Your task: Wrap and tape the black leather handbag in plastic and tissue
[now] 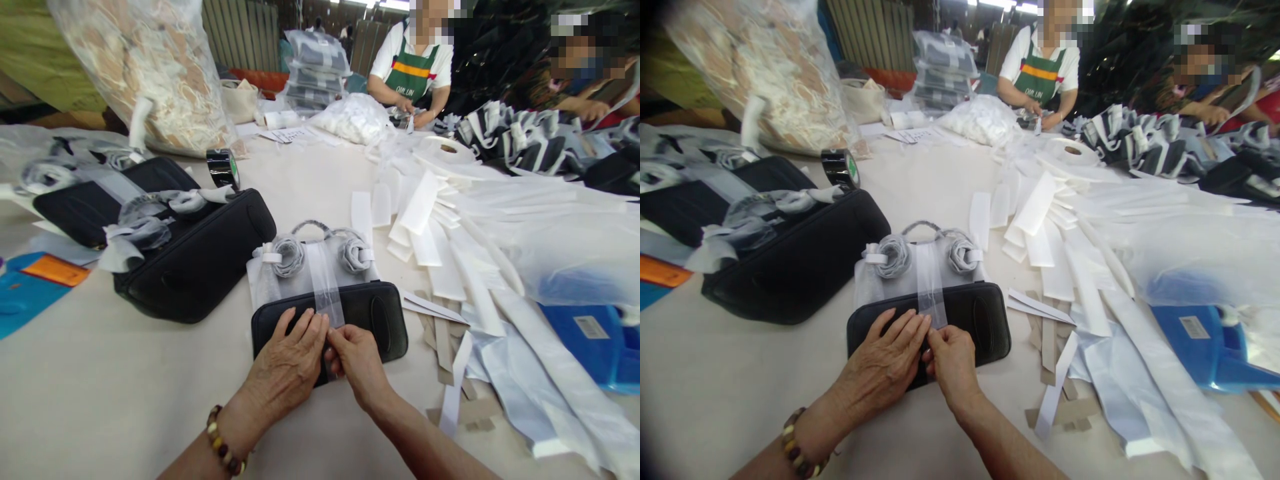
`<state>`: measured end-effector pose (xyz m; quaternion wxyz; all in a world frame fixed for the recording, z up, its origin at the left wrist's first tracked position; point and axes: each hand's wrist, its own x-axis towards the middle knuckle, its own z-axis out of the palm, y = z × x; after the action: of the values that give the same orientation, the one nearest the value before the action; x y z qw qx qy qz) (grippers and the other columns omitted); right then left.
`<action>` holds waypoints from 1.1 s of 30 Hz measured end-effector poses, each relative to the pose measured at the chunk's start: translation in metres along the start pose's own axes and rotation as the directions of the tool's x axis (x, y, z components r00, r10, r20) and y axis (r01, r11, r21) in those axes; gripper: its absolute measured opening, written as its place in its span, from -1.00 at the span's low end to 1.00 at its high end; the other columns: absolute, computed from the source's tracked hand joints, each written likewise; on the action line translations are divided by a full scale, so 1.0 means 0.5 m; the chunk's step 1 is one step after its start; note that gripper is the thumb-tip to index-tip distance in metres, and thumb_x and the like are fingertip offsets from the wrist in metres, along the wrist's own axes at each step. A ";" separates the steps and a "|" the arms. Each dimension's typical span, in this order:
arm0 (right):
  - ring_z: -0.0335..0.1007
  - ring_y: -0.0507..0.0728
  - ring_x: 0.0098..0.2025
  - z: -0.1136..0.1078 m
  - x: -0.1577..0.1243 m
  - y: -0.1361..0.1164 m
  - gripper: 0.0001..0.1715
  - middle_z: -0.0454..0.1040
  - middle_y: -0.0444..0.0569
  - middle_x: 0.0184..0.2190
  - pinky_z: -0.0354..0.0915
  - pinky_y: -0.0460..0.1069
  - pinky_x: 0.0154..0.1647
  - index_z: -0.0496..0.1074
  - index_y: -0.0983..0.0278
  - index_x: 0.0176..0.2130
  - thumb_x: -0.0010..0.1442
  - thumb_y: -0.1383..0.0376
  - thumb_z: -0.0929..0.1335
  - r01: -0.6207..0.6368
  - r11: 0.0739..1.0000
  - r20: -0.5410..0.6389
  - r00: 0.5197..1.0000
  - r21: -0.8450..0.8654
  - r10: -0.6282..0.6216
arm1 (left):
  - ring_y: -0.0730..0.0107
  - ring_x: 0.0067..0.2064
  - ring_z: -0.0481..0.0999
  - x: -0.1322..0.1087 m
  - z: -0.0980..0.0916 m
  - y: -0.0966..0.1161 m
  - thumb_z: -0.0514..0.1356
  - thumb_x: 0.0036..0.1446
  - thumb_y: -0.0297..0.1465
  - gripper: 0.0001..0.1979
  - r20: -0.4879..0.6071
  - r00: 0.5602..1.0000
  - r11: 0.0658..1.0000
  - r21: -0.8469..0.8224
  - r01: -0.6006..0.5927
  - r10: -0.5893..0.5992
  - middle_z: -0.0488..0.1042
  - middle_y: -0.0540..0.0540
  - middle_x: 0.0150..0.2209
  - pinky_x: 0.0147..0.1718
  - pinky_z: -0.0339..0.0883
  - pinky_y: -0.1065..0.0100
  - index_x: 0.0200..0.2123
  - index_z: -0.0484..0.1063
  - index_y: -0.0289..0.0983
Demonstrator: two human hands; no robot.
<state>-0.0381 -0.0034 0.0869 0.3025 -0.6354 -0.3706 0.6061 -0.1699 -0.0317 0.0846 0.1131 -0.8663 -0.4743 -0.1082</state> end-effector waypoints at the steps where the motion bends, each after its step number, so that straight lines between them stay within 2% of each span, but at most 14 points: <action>1: 0.15 -0.08 -0.79 0.000 0.000 -0.001 -0.66 0.33 -0.19 -0.78 0.04 -0.18 -0.78 0.28 0.29 -0.66 -0.01 0.15 0.33 -0.001 1.000 0.001 1.000 -0.001 0.001 | 0.15 0.13 0.18 0.001 0.000 0.001 0.00 0.16 -0.40 -0.54 0.006 1.000 1.000 -0.001 0.008 -0.008 0.33 -0.22 0.06 0.14 -0.07 0.08 0.11 0.19 -0.45; 9: 0.16 -0.09 -0.78 -0.003 -0.012 -0.009 -0.70 0.34 -0.20 -0.77 0.05 -0.19 -0.77 0.30 0.31 -0.64 0.00 0.21 0.36 -0.047 0.998 0.020 0.999 0.048 0.046 | 0.15 0.12 0.19 0.004 0.000 0.004 0.02 0.14 -0.39 -0.52 0.013 0.999 0.999 -0.013 0.048 -0.048 0.32 -0.23 0.06 0.14 -0.07 0.09 0.12 0.18 -0.47; 14: 0.19 -0.10 -0.74 -0.010 -0.027 -0.013 -0.78 0.40 -0.15 -0.69 0.08 -0.20 -0.75 0.35 0.35 -0.59 -0.03 0.27 0.38 -0.170 0.975 0.074 0.984 0.140 0.161 | 0.16 0.11 0.21 0.006 -0.004 0.004 -0.01 0.16 -0.40 -0.55 0.024 0.998 0.998 -0.023 0.064 -0.064 0.34 -0.22 0.04 0.13 -0.06 0.09 0.11 0.20 -0.46; 18: 0.16 -0.12 -0.76 -0.011 -0.026 -0.022 -0.74 0.37 -0.16 -0.72 0.07 -0.22 -0.77 0.32 0.36 -0.61 0.06 0.35 0.34 -0.256 0.956 0.088 0.965 0.143 0.245 | 0.14 0.11 0.21 0.006 -0.006 0.004 -0.01 0.17 -0.39 -0.55 0.022 0.999 0.999 -0.013 0.049 -0.048 0.34 -0.24 0.05 0.13 -0.05 0.09 0.11 0.21 -0.46; 27: 0.21 -0.09 -0.79 -0.014 -0.016 -0.025 -0.67 0.34 -0.18 -0.77 0.09 -0.22 -0.80 0.26 0.31 -0.59 0.19 0.32 0.26 -0.297 0.954 0.124 0.946 -0.042 0.300 | 0.15 0.13 0.18 0.001 -0.002 0.002 -0.02 0.17 -0.40 -0.53 0.031 0.999 0.999 -0.011 0.033 -0.033 0.32 -0.22 0.07 0.14 -0.08 0.09 0.13 0.18 -0.47; 30: 0.19 -0.08 -0.80 -0.020 -0.012 -0.014 -0.68 0.34 -0.18 -0.77 0.06 -0.20 -0.80 0.25 0.30 -0.60 0.16 0.32 0.27 -0.246 0.956 0.129 0.955 -0.162 0.268 | 0.14 0.12 0.18 0.002 -0.004 0.001 0.00 0.16 -0.40 -0.52 0.028 0.999 1.000 -0.004 0.030 -0.030 0.32 -0.22 0.07 0.13 -0.07 0.08 0.13 0.17 -0.49; 33: 0.18 -0.05 -0.80 -0.031 -0.006 0.002 -0.64 0.32 -0.18 -0.80 0.07 -0.15 -0.76 0.27 0.28 -0.64 0.13 0.23 0.30 -0.139 0.938 0.129 0.974 -0.316 0.188 | 0.14 0.11 0.20 0.006 -0.008 0.002 0.00 0.15 -0.42 -0.53 0.017 1.000 1.000 0.001 0.026 -0.026 0.34 -0.22 0.04 0.12 -0.05 0.10 0.12 0.19 -0.51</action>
<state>-0.0226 -0.0053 0.0891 0.1190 -0.6532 -0.4284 0.6129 -0.1680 -0.0310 0.0895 0.1082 -0.8609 -0.4865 -0.1022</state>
